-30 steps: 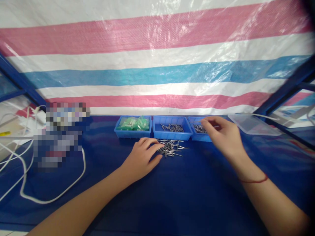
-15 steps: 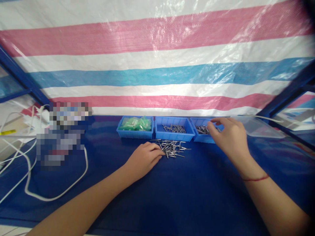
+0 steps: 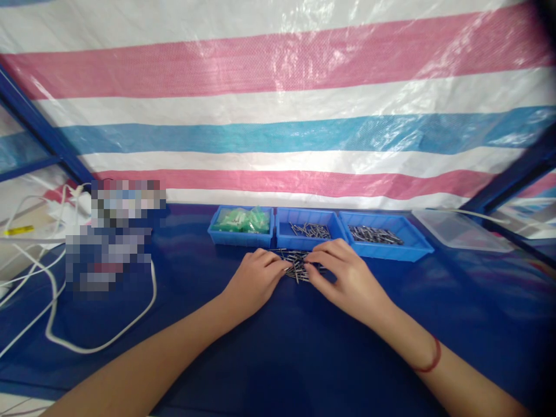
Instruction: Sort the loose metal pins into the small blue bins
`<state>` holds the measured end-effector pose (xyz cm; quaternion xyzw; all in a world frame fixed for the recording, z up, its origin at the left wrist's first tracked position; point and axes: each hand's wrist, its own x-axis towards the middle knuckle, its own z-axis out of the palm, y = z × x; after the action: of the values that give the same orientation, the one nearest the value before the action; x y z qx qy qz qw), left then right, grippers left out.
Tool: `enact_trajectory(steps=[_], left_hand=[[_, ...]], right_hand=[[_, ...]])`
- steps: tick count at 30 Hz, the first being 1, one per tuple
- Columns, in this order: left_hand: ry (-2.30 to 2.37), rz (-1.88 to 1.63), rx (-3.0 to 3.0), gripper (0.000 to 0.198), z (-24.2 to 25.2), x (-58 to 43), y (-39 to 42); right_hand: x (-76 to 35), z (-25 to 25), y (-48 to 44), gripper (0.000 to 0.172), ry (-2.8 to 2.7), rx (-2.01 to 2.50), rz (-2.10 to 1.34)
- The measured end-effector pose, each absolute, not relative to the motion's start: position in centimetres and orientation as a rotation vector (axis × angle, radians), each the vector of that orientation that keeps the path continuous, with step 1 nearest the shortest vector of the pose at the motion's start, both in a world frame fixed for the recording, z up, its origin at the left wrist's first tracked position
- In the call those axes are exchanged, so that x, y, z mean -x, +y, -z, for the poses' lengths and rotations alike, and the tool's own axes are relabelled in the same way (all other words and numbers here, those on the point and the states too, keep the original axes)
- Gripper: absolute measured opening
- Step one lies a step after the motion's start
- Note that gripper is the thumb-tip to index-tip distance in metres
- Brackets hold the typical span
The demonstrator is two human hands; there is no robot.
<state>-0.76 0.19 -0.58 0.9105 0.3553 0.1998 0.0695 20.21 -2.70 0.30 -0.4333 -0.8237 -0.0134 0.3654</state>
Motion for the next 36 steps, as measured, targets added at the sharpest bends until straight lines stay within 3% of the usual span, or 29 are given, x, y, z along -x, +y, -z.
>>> enact_trajectory(steps=[8,18,25,36], left_hand=[[0.899,-0.934,-2.290,0.020,-0.2,0.3,-0.6],[0.850,-0.998,-2.115,0.015,-0.4,0.0,-1.2],[0.922,-1.121,-1.758,0.015,0.0,-0.5,-1.3],[0.932,-0.983,-1.625,0.020,0.1,-0.4,-1.0]], right_hand=[[-18.6,0.1,-3.5,0.009,-1.987,1.084,-0.488],[-18.8,0.0,-3.5,0.023,-1.884,1.143,-0.745],[-18.2,0.1,-3.8,0.020,-1.911,1.119,-0.844],[-17.9,0.2,-4.0,0.019,-1.819,1.125,-0.848]])
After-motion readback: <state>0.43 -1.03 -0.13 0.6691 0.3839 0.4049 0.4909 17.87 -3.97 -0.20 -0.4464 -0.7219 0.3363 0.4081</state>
